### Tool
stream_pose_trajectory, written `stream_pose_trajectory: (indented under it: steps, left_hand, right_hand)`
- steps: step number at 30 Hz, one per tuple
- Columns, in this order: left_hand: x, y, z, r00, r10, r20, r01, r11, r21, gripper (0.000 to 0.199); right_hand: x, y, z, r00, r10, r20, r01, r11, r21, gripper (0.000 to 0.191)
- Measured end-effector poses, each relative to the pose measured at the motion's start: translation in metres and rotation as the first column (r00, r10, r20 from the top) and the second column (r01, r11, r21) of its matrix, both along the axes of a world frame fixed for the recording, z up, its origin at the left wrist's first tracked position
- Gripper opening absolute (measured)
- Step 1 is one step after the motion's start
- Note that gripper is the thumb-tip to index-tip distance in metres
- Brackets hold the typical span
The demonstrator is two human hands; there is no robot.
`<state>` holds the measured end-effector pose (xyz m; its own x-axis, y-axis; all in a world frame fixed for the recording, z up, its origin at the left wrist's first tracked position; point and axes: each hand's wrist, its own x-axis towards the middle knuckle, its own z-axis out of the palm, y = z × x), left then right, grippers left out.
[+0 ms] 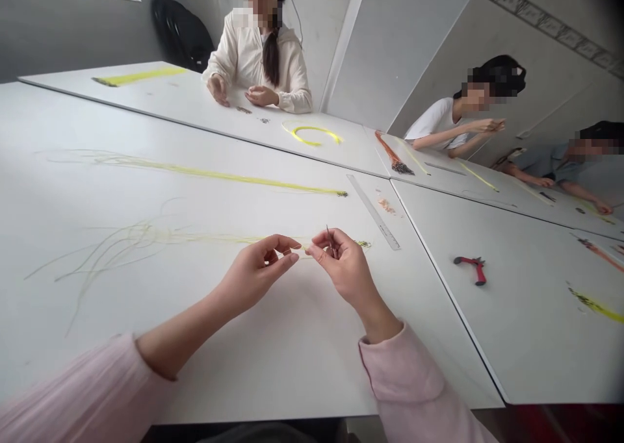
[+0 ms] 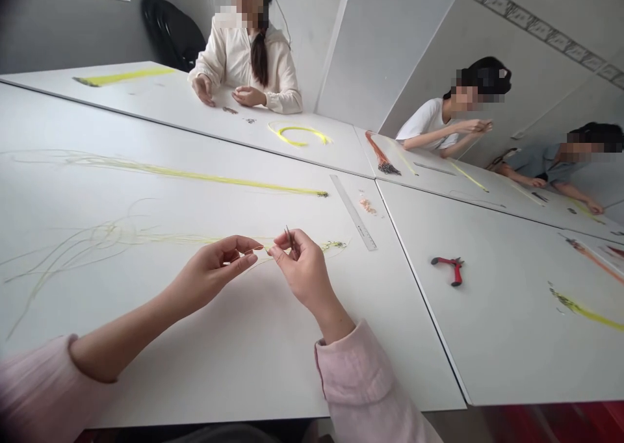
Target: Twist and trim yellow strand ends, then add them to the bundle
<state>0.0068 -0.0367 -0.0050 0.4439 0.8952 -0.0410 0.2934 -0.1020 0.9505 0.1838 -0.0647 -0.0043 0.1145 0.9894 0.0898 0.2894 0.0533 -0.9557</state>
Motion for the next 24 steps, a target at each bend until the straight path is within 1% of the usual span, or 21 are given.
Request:
stream_pose_trajectory:
  steps: [3, 6, 8, 12, 15, 18, 22, 24]
  left_hand:
    - [-0.001, 0.002, 0.000, 1.000, 0.002, 0.010, -0.002, 0.999, -0.035, 0.031]
    - [-0.002, 0.003, -0.001, 0.999, 0.029, 0.030, -0.027, 0.997, -0.079, 0.032]
    - [-0.002, 0.003, 0.000, 0.998, 0.062, 0.031, -0.059, 0.994, -0.094, 0.030]
    - [-0.001, 0.002, 0.002, 0.996, 0.077, 0.034, -0.072, 0.989, -0.130, 0.027]
    - [-0.001, 0.001, 0.002, 0.992, 0.121, 0.035, -0.116, 0.986, -0.118, 0.026]
    - [-0.002, 0.001, 0.001, 0.986, 0.165, 0.024, -0.164, 0.985, -0.050, 0.024]
    - [-0.002, 0.002, 0.000, 0.974, 0.224, 0.014, -0.224, 0.966, 0.125, 0.019]
    - [-0.002, 0.002, 0.000, 0.973, 0.232, 0.011, -0.230, 0.957, 0.176, 0.017]
  right_hand:
    - [-0.003, -0.003, -0.001, 0.987, -0.044, 0.151, 0.029, 0.995, 0.098, 0.009]
    - [-0.006, -0.006, -0.001, 0.969, -0.058, 0.240, 0.020, 0.987, 0.158, 0.007]
    - [-0.008, -0.007, -0.002, 0.957, -0.070, 0.282, 0.014, 0.980, 0.196, 0.006]
    - [-0.014, -0.009, -0.005, 0.934, -0.082, 0.347, -0.023, 0.957, 0.289, 0.004]
    - [-0.020, -0.011, -0.006, 0.931, -0.071, 0.358, -0.053, 0.944, 0.326, 0.005]
    - [-0.021, -0.012, -0.005, 0.951, -0.057, 0.304, -0.031, 0.960, 0.278, 0.007]
    - [-0.017, -0.011, -0.003, 0.981, -0.096, 0.169, 0.068, 0.984, 0.162, 0.007]
    - [-0.015, -0.011, -0.001, 0.990, -0.069, 0.119, 0.059, 0.995, 0.086, 0.008]
